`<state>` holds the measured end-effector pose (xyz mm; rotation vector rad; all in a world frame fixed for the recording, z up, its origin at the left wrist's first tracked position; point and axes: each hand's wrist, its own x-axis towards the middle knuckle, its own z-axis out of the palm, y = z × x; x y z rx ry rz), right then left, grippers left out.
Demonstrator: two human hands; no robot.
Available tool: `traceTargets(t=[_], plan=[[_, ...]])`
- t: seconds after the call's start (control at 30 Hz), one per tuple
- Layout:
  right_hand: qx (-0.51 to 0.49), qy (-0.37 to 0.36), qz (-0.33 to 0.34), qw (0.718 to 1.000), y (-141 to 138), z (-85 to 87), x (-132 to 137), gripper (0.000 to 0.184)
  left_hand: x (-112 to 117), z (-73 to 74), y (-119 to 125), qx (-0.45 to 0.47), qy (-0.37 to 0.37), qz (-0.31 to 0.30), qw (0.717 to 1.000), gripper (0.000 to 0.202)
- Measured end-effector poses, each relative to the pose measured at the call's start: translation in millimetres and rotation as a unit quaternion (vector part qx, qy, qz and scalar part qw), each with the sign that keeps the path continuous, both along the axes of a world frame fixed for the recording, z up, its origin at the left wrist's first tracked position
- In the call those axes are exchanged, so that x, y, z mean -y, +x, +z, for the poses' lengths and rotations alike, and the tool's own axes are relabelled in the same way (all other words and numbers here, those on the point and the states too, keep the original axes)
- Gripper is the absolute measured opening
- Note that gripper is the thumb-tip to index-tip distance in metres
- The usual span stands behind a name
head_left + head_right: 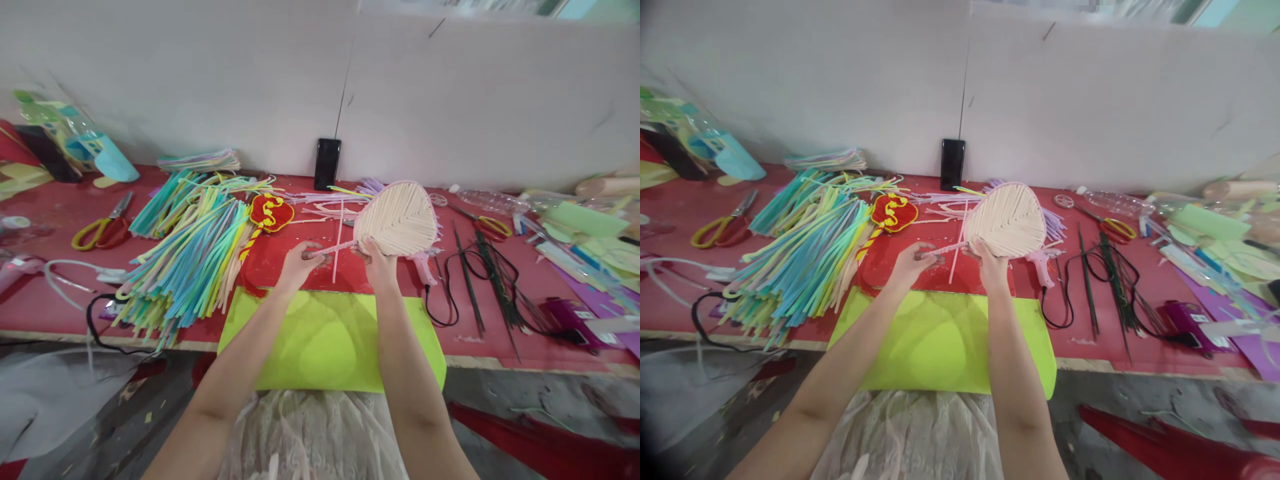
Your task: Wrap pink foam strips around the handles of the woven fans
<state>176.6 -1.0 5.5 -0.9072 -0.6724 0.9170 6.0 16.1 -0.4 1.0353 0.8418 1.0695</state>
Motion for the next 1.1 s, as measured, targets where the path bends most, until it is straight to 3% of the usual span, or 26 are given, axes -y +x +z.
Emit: traceTargets(t=[0.33, 0.57, 1.1], plan=[[0.008, 0.004, -0.01, 1.0, 3, -2.6, -1, 0.029, 3, 11.4, -5, 0.137, -0.127, -0.061, 0.98, 0.015], [0.01, 0.006, -0.013, 1.0, 3, -2.3, -1, 0.029, -2, 8.5, -7, 0.161, -0.212, -0.076, 0.961, 0.016], [0.01, 0.007, -0.013, 1.0, 2, -1.6, 0, 0.029, 3, 10.2, -8, 0.106, -0.199, -0.073, 0.971, 0.008]])
